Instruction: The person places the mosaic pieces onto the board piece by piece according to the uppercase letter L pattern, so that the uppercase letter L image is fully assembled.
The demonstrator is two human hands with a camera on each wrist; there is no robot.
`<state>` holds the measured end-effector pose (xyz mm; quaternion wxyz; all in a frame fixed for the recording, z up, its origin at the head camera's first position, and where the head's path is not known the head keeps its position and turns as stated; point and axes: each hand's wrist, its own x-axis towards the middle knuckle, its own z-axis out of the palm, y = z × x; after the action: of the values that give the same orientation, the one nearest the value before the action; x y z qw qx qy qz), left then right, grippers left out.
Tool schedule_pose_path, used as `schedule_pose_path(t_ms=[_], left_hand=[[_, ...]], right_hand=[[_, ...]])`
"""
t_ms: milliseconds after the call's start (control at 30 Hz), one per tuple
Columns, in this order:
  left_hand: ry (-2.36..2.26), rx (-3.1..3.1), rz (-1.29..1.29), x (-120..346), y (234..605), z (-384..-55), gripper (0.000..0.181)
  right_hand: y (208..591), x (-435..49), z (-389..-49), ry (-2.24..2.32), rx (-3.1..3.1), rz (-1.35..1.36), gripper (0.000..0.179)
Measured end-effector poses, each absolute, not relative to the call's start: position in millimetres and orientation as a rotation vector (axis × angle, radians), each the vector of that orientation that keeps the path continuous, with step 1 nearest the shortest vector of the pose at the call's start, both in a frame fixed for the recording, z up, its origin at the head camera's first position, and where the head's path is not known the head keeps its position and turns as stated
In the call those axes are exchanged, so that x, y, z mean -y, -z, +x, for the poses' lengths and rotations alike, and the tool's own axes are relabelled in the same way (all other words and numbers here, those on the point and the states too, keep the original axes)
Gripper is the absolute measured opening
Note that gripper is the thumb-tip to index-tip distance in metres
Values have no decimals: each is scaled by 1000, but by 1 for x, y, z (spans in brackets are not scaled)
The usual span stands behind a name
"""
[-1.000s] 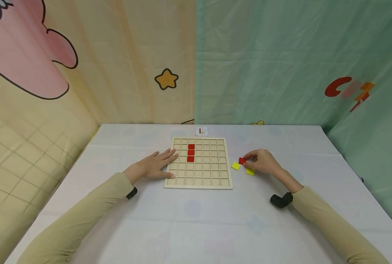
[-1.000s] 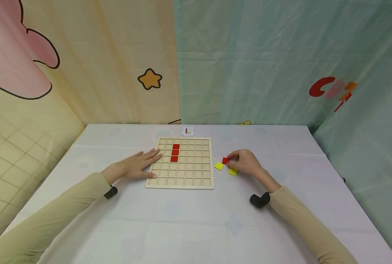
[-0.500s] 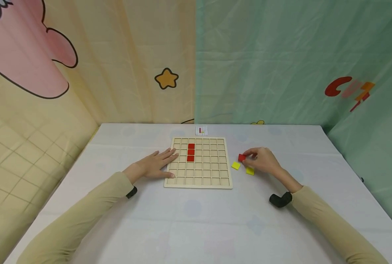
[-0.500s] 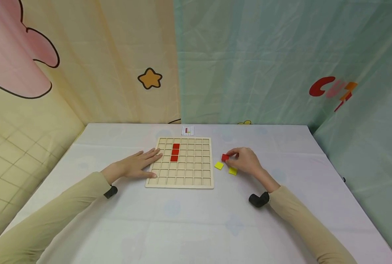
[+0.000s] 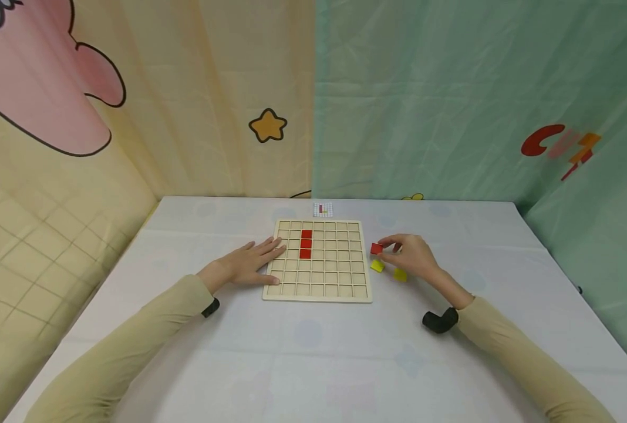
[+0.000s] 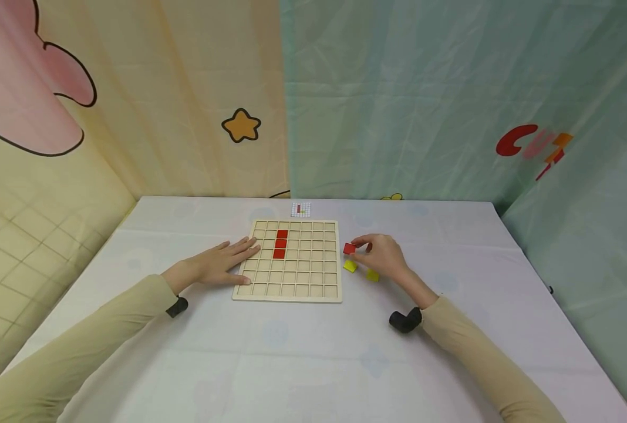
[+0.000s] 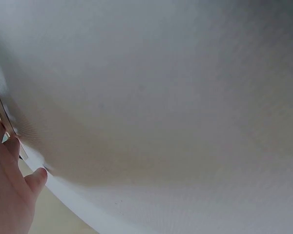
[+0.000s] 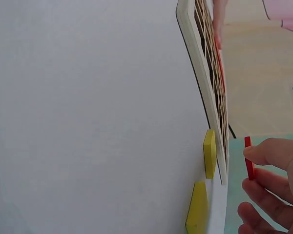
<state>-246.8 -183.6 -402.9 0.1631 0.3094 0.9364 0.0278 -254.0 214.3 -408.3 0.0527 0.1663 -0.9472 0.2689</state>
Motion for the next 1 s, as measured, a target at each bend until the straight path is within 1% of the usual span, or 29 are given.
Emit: schedule_pose_path(t_ms=[200,467,1000], left_hand=[[-76,-2670,880,185,404,-248,89],[-81,-2660,870,185,405,-249,89],[-68,-2675,897,186,408,-250,89]], right_hand=[[404,-201,-254,-825,2884,535,27],[405,-181,-257,-882,2866,570,28],[406,-124,-262,-899,2867,688,27]])
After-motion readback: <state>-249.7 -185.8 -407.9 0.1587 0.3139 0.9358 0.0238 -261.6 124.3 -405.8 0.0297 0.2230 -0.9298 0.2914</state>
